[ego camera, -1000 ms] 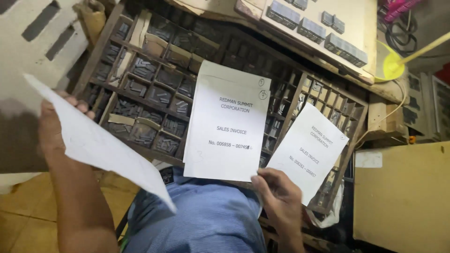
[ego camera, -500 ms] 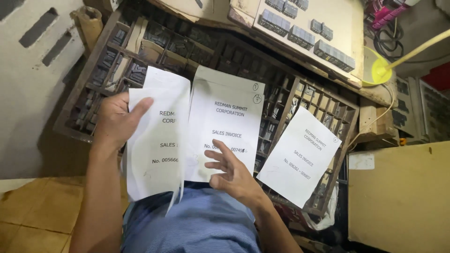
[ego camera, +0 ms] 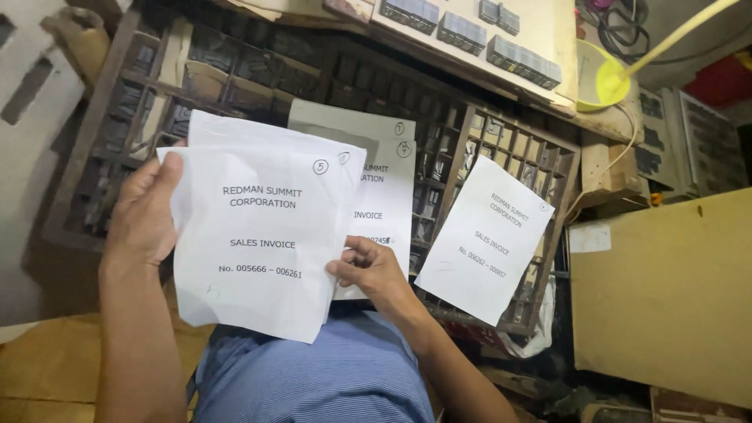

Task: Selecting and sorting individual metal type characters from a compartmentalized tray while referencing and organizing paper invoices.

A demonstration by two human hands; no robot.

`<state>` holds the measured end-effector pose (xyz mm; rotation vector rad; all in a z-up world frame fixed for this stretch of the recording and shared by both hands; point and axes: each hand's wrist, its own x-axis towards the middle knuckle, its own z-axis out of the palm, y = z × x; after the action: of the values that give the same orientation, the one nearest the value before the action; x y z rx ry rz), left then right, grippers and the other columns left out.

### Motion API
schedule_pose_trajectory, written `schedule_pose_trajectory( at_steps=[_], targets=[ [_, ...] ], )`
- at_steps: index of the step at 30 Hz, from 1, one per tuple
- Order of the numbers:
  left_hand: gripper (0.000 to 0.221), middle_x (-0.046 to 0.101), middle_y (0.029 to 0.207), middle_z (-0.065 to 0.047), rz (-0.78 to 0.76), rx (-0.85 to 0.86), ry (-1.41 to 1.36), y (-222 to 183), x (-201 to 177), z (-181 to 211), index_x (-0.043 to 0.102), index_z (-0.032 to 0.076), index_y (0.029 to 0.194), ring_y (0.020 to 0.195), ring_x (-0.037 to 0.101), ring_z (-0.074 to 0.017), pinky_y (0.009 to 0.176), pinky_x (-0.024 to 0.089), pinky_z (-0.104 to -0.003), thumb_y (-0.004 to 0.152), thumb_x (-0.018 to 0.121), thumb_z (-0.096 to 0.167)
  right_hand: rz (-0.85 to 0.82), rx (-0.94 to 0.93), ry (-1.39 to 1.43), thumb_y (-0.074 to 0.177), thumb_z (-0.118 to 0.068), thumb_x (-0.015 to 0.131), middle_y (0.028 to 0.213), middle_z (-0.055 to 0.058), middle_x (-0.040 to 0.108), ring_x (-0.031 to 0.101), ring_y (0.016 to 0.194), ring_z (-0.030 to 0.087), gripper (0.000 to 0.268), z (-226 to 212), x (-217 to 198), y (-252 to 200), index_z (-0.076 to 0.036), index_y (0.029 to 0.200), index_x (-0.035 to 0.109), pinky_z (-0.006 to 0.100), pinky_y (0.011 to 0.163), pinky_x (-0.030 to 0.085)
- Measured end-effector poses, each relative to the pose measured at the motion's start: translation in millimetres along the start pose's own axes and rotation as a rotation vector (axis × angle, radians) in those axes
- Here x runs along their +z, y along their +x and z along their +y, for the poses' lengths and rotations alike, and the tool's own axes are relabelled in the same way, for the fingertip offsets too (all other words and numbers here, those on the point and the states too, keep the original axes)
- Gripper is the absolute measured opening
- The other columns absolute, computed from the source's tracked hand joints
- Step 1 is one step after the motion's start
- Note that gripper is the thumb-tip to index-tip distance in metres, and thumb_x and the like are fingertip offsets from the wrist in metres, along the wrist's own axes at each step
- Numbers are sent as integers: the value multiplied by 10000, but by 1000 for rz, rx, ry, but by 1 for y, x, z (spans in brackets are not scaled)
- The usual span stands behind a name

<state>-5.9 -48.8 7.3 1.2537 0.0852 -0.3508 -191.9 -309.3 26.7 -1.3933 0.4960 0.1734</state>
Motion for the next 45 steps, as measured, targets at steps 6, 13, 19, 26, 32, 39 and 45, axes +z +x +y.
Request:
schedule_pose_trajectory(
  at_steps=[6, 13, 19, 26, 32, 39, 45],
  targets=[
    [323, 708, 1197, 17, 116, -58, 162, 0, -36, 14, 665, 255, 1339, 977, 666, -130, 751, 567, -330, 1111, 511, 423, 196, -57, -119, 850, -203, 755, 988, 70, 704, 685, 829, 170, 565, -6, -21, -5, -10, 1365, 627, 294, 712, 626],
    [318, 726, 1248, 49, 204, 158, 135, 11, -93, -1, 679, 270, 1322, 1086, 717, -112, 872, 591, -291, 1146, 544, 498, 348, -112, -255, 931, -219, 678, 983, 61, 764, 702, 831, 143, 494, -14, -37, -11, -14, 1378, 644, 270, 648, 583],
    [687, 671, 1287, -93, 111, 40, 441, -20, -46, 40, 504, 146, 1533, 1049, 645, -177, 833, 549, -357, 892, 719, 17, 412, -87, -331, 899, -308, 688, 1117, 83, 731, 691, 1087, 171, 647, -5, -43, -5, -8, 1457, 554, 287, 930, 582],
    [323, 742, 1221, -23, 287, 88, 466, -21, -64, 32, 713, 127, 1199, 1005, 718, -107, 783, 608, -286, 906, 842, 158, 408, -163, -413, 915, -328, 667, 1194, 101, 727, 635, 1244, 186, 625, 6, -49, 0, -6, 1440, 562, 326, 1078, 502],
    [291, 743, 1215, 12, 289, 88, 378, -13, -75, 20, 718, 161, 1184, 970, 697, -78, 797, 602, -270, 915, 824, 190, 441, -152, -425, 894, -330, 685, 1283, 123, 714, 631, 1285, 206, 634, 8, -46, 4, -12, 1430, 563, 359, 1127, 486],
    [270, 743, 1178, 25, 266, 58, 361, -9, -76, 14, 710, 156, 1183, 929, 674, -71, 772, 570, -269, 941, 809, 224, 437, -171, -409, 899, -315, 684, 1346, 131, 683, 638, 1231, 182, 634, 12, -49, 5, -3, 1434, 548, 331, 1091, 519],
    [260, 742, 1138, 30, 262, 62, 357, -6, -81, 9, 708, 158, 1168, 892, 661, -64, 749, 555, -260, 944, 803, 249, 435, -172, -414, 903, -322, 678, 1311, 121, 690, 638, 1230, 186, 631, 11, -47, 4, -6, 1435, 552, 331, 1095, 512]
  ],
)
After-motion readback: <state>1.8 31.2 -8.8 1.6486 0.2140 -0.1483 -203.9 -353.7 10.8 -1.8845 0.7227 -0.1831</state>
